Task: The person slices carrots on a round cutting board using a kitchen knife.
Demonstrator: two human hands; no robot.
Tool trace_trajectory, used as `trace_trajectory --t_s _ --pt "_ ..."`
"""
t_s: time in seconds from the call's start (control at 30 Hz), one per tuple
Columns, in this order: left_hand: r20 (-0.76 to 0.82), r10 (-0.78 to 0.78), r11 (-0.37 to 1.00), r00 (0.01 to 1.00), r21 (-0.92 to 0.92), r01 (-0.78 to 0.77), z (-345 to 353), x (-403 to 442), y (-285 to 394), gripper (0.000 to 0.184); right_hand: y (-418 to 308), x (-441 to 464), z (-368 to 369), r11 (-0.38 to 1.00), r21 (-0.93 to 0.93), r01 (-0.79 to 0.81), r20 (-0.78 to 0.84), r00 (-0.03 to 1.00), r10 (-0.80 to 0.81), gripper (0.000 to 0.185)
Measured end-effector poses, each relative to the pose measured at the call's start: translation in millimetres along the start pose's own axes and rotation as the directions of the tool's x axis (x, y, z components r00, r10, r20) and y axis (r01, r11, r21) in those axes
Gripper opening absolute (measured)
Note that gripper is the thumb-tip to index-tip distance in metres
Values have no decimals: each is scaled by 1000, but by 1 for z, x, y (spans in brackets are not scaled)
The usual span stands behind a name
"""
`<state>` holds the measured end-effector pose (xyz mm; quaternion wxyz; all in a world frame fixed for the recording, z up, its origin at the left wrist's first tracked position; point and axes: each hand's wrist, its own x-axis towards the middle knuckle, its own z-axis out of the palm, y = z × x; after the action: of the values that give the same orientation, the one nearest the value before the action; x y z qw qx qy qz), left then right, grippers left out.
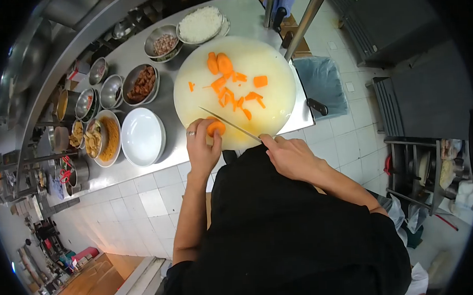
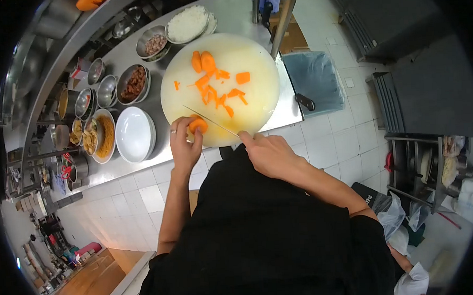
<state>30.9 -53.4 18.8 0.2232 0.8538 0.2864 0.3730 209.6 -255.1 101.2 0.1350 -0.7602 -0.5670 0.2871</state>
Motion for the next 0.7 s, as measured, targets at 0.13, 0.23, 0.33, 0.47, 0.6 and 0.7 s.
trace_trajectory --t_s 0.13,0.23,0.33,0.47,0.6,0.7 --pt "155 -36 999 987 -12 38 0 3 8 29 -15 -9 -16 981 -177 78 79 995 -64 58" --pt "171 -80 997 982 23 77 0 3 9 21 -32 -25 -44 969 -230 85 116 991 -60 61" --pt "145 -79 997 986 20 77 2 1 8 21 -46 -43 -60 962 -266 63 160 987 -20 60" --pt "153 -138 989 979 -33 145 3 0 10 28 -58 -50 -58 943 -333 -16 158 985 73 56" --pt "152 -149 987 977 -29 155 3 0 8 29 -62 -41 -53 925 -381 -15 152 985 79 41" --pt "148 -138 989 979 -26 144 4 0 7 30 -52 -18 -38 939 -344 -1 140 989 52 25"
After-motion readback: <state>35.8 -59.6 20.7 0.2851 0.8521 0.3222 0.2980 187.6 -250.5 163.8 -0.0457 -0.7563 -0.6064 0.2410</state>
